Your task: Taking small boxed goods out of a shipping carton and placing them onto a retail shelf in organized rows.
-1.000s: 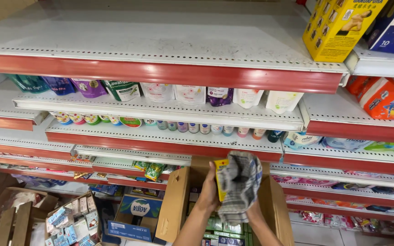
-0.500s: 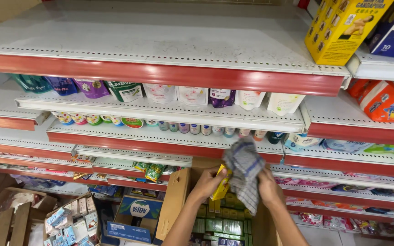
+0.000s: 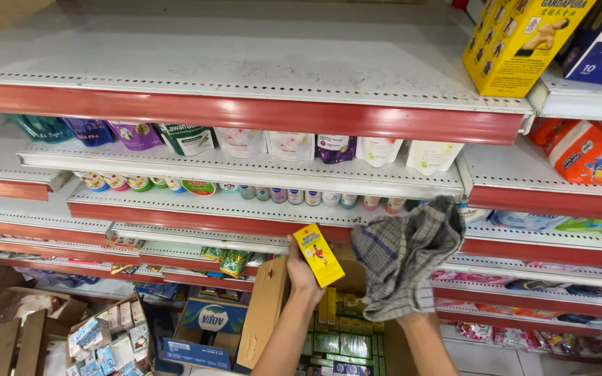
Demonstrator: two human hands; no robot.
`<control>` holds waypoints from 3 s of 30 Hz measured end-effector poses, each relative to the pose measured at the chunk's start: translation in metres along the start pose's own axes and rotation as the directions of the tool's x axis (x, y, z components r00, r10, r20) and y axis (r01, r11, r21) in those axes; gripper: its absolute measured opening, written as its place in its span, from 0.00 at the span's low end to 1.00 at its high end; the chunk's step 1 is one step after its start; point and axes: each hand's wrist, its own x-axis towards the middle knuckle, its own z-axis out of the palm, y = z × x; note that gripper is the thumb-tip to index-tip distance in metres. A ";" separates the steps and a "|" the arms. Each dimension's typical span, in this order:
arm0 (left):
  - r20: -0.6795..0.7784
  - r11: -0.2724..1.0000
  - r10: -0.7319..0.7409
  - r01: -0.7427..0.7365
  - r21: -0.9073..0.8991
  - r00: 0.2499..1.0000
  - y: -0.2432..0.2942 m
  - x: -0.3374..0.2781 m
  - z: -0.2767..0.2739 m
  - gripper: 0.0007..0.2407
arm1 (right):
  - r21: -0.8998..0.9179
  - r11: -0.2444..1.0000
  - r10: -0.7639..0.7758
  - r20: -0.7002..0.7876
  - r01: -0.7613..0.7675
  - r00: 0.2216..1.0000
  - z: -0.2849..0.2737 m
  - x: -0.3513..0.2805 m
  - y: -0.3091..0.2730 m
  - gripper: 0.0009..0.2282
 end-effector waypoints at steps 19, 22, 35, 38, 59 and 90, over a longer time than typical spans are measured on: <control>-0.211 0.982 0.173 -0.185 -0.038 0.962 -0.036 0.023 0.002 0.25 | -0.412 0.839 -0.432 -0.109 0.355 0.895 -0.143 -0.066 0.041 0.23; -0.224 0.994 0.071 -0.088 -0.067 0.972 -0.047 0.023 0.007 0.24 | -0.858 0.327 -0.616 0.125 0.397 0.778 -0.133 -0.090 0.003 0.25; -0.140 0.987 -0.082 0.062 -0.147 0.987 -0.078 0.030 -0.007 0.22 | -0.995 0.033 0.041 -0.095 -0.096 0.995 -0.052 -0.077 -0.007 0.24; 0.002 0.989 -0.065 0.064 -0.133 0.998 -0.064 0.023 0.005 0.22 | -0.971 0.240 -0.091 -0.009 0.013 0.996 -0.034 -0.069 -0.047 0.23; 0.821 0.235 0.347 -0.890 0.392 0.453 0.106 -0.022 0.311 0.20 | -0.775 -0.092 -0.985 0.161 0.625 0.055 0.047 -0.012 -0.311 0.18; 0.829 0.060 0.219 -0.855 0.515 0.515 0.107 0.052 0.366 0.20 | -0.916 -0.215 -0.976 0.217 0.338 -0.032 -0.014 0.039 -0.369 0.11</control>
